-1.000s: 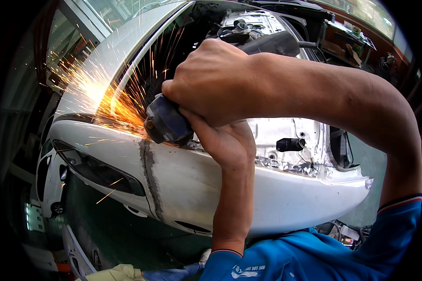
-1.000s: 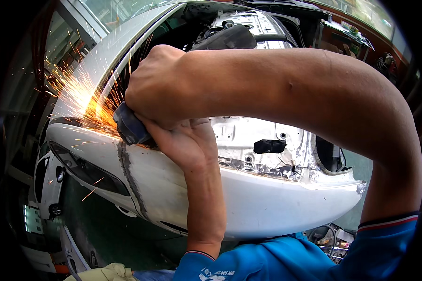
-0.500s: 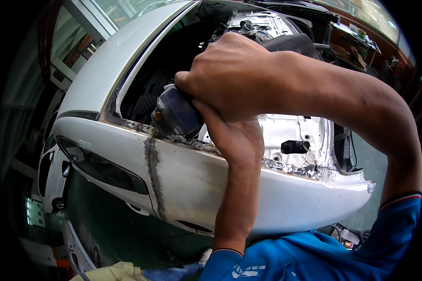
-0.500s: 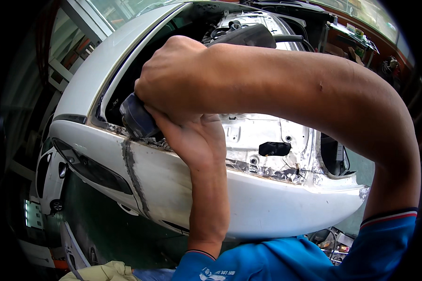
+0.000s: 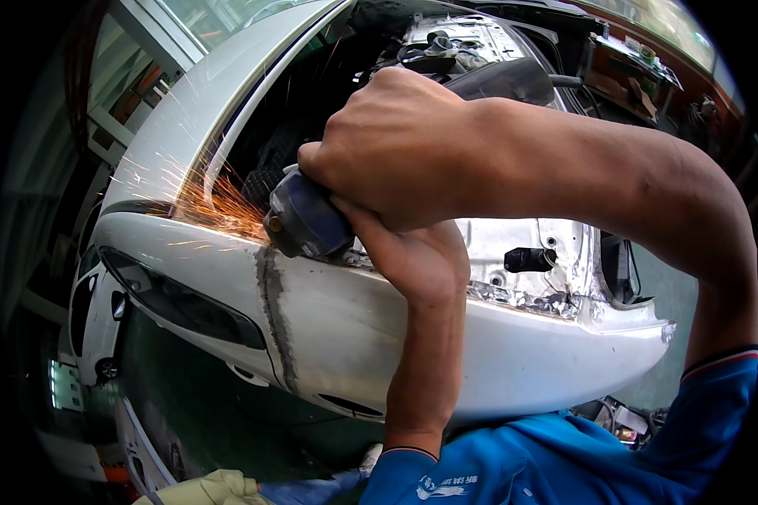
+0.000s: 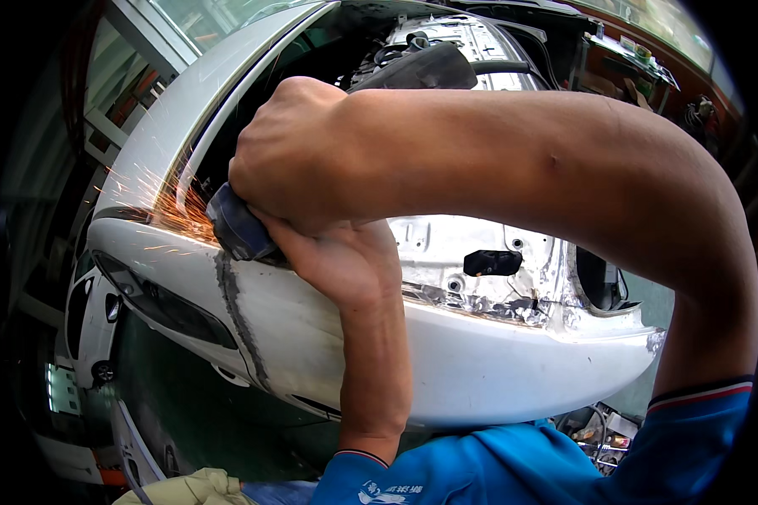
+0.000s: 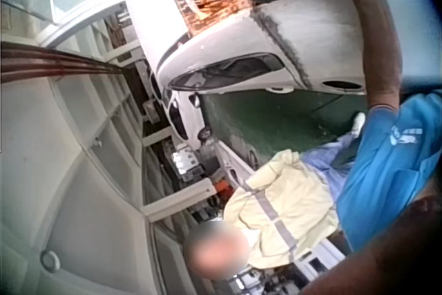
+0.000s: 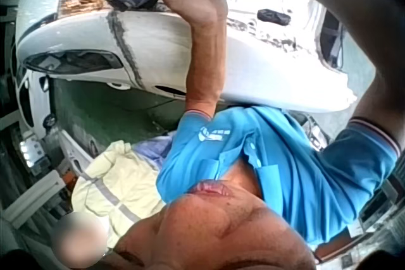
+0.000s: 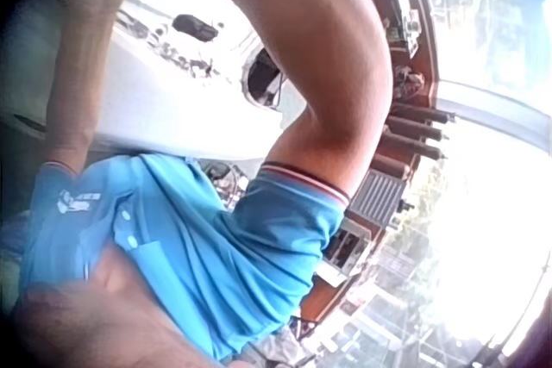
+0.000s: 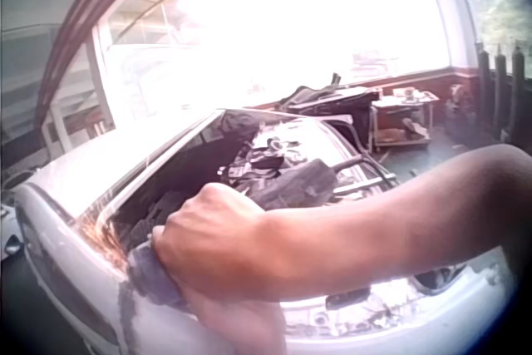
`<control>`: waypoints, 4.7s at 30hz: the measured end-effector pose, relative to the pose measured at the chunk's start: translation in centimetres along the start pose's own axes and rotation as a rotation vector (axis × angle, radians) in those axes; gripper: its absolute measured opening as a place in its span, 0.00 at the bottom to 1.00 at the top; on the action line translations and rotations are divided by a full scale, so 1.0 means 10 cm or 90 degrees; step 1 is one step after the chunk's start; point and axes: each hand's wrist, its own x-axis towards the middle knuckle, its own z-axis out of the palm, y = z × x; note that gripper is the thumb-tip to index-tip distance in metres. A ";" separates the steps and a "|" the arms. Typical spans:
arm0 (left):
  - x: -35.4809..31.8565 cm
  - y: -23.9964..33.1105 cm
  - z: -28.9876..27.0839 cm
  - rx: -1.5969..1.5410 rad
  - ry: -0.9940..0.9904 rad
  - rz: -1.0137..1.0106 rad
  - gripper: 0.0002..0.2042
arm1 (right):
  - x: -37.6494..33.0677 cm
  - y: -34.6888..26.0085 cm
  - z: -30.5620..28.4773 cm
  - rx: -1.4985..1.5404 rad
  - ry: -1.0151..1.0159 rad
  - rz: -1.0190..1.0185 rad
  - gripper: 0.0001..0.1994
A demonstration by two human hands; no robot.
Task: The person uses an angle grinder to grind along the seam of a white car's body panel, producing sparks. The person moves the grinder along the edge to remove material and smooth the surface.
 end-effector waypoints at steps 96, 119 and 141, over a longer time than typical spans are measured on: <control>-0.15 0.03 0.01 0.176 0.036 -0.091 0.32 | -0.12 0.19 0.18 0.086 0.041 -0.018 0.10; -0.15 0.03 -0.04 0.094 0.031 -0.068 0.30 | -0.11 0.04 -0.10 0.063 0.016 0.000 0.07; -0.14 0.06 0.06 0.111 0.033 -0.077 0.31 | -0.07 0.06 0.09 0.014 0.061 -0.001 0.07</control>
